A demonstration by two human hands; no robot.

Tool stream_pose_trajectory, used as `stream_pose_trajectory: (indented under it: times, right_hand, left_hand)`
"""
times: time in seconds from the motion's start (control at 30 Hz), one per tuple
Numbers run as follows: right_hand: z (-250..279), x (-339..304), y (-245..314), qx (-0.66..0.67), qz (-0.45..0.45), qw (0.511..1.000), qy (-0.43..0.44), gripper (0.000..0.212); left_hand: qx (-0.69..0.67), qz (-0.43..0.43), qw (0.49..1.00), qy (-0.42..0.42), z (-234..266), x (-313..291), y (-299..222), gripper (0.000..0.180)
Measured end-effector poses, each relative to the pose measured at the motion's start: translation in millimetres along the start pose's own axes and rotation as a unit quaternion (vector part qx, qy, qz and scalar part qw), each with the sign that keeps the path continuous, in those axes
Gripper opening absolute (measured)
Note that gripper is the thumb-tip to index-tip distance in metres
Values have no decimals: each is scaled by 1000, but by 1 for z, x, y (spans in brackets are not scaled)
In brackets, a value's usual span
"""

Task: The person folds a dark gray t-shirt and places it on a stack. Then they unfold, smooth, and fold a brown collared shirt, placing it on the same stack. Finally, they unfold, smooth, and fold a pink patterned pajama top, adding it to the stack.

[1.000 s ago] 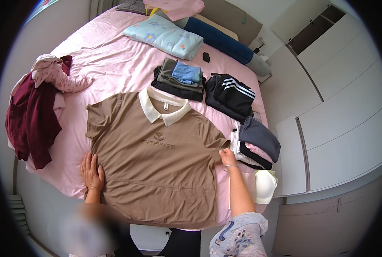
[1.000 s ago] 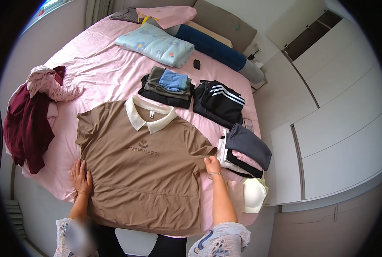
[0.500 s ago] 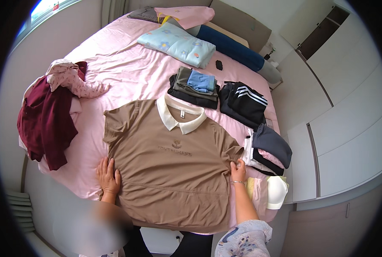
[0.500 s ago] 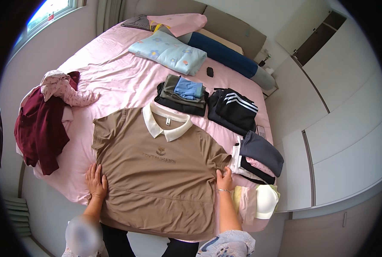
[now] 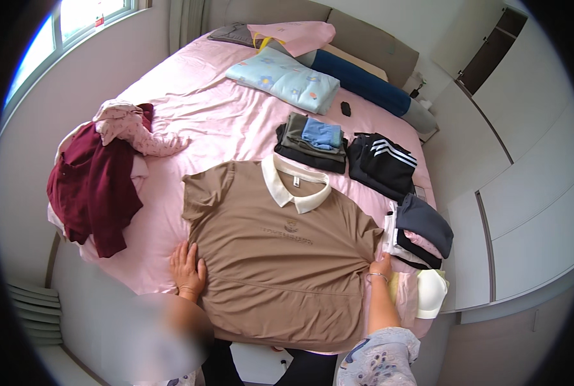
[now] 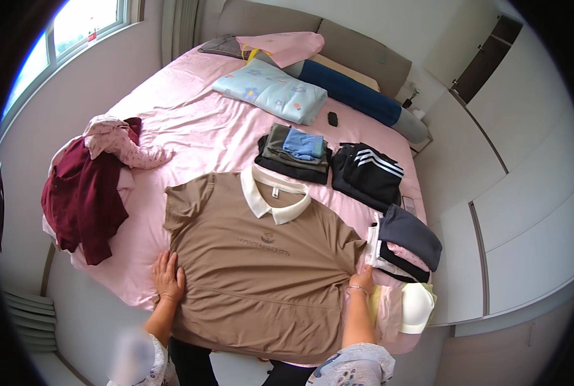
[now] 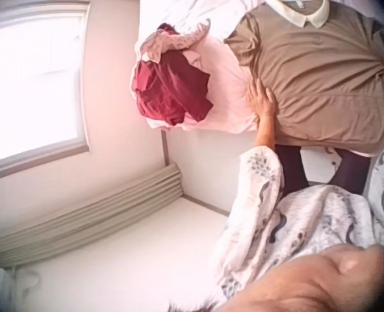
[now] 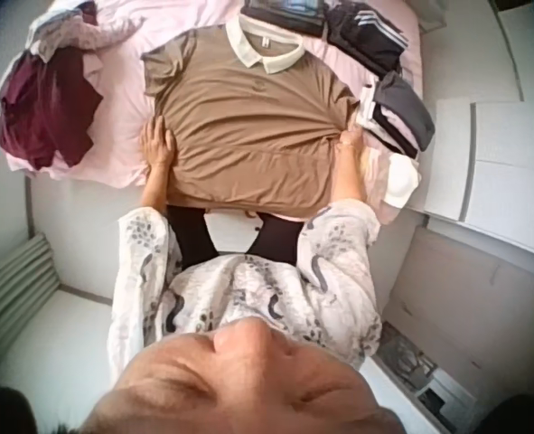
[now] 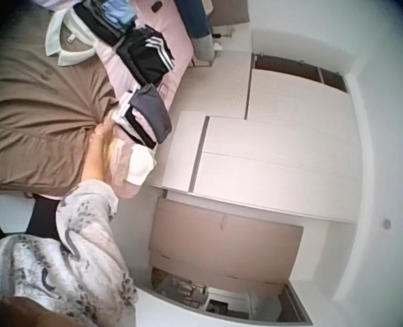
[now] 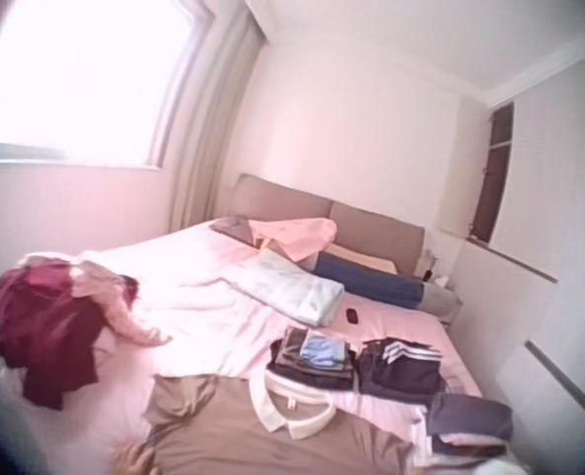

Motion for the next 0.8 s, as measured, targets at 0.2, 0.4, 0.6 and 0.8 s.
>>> stream_pose_trajectory:
  times: [0.2, 0.4, 0.6, 0.8]
  right_hand:
    - [9, -17, 8, -4, 111, 994, 7, 40]
    - [24, -102, 31, -84, 441, 893, 29, 37]
    - [9, -77, -81, 119, 98, 986, 64, 35]
    - [12, -168, -182, 353, -74, 919, 160, 34]
  left_hand:
    - [-14, 8, 1000, -12, 6, -2, 0, 47]
    - [-33, 5, 999, 3, 8, -3, 2, 50]
    - [-313, 124, 942, 16, 26, -29, 42, 50]
    - [-620, 309, 705, 150, 50, -121, 66, 30]
Point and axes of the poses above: each hand's wrist, its own x-axis towards the middle knuckle, its own z-axis out of the back of the hand, y = z × x, the point moved 3 cm from there along x, towards the middle knuckle, and after that the axes turned 9 degrees about -z, right-handed, at the moved point
